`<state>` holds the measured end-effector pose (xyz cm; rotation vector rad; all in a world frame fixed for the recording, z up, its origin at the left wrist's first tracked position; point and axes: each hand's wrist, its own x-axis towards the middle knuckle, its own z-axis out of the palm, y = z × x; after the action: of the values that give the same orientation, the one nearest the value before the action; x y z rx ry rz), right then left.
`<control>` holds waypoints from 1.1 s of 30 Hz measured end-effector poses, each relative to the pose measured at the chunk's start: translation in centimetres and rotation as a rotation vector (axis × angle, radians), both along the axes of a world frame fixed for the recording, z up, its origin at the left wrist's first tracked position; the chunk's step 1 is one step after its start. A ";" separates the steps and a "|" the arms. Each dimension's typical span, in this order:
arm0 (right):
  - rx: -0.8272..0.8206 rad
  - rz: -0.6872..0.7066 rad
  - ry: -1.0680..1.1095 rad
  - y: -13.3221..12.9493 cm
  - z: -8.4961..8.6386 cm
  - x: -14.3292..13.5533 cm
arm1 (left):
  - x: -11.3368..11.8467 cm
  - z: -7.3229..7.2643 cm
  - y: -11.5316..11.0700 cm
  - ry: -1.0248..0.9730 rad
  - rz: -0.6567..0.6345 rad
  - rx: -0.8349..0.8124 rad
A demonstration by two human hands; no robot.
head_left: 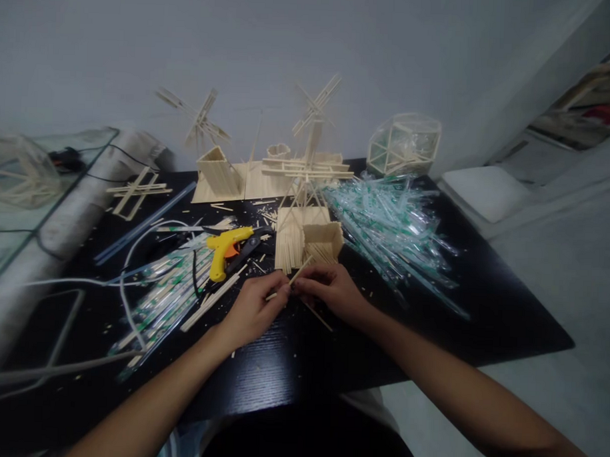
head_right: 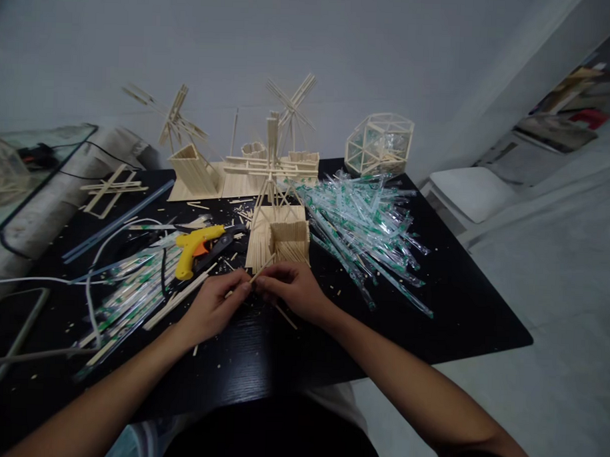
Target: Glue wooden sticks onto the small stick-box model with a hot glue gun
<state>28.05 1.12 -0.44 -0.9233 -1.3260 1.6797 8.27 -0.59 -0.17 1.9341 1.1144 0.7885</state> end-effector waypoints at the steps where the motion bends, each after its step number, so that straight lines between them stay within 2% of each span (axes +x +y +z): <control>1: -0.006 0.008 0.010 0.0 0.0 0.0 | 0.0 0.0 0.0 0.000 0.007 0.003; 5: -0.025 0.031 0.027 0.1 0.0 -0.1 | 0.0 -0.1 0.0 0.004 0.025 0.030; 8: -0.017 0.016 0.013 0.1 -0.2 -0.1 | 0.0 -0.2 -0.1 0.021 -0.011 0.042; 14: -0.086 0.021 0.017 0.1 0.0 0.0 | 0.1 -0.2 -0.1 0.034 -0.059 -0.028; 19: -0.141 0.048 0.007 0.1 0.4 0.0 | 0.0 -0.1 0.0 -0.067 0.058 -0.041; 23: -0.162 0.100 0.051 0.0 0.3 -0.1 | -0.1 -0.2 0.2 -0.074 0.138 -0.045; 31: -0.143 0.119 0.101 0.0 -0.6 -0.1 | -0.5 0.0 0.6 -0.054 0.222 -0.018; 33: -0.105 0.138 0.079 -0.2 -0.8 -0.2 | -0.5 0.1 0.7 -0.046 0.206 -0.028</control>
<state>27.85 0.94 -1.27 -0.8320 -1.2831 1.8877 7.77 0.06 -0.08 1.7883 1.3040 0.9176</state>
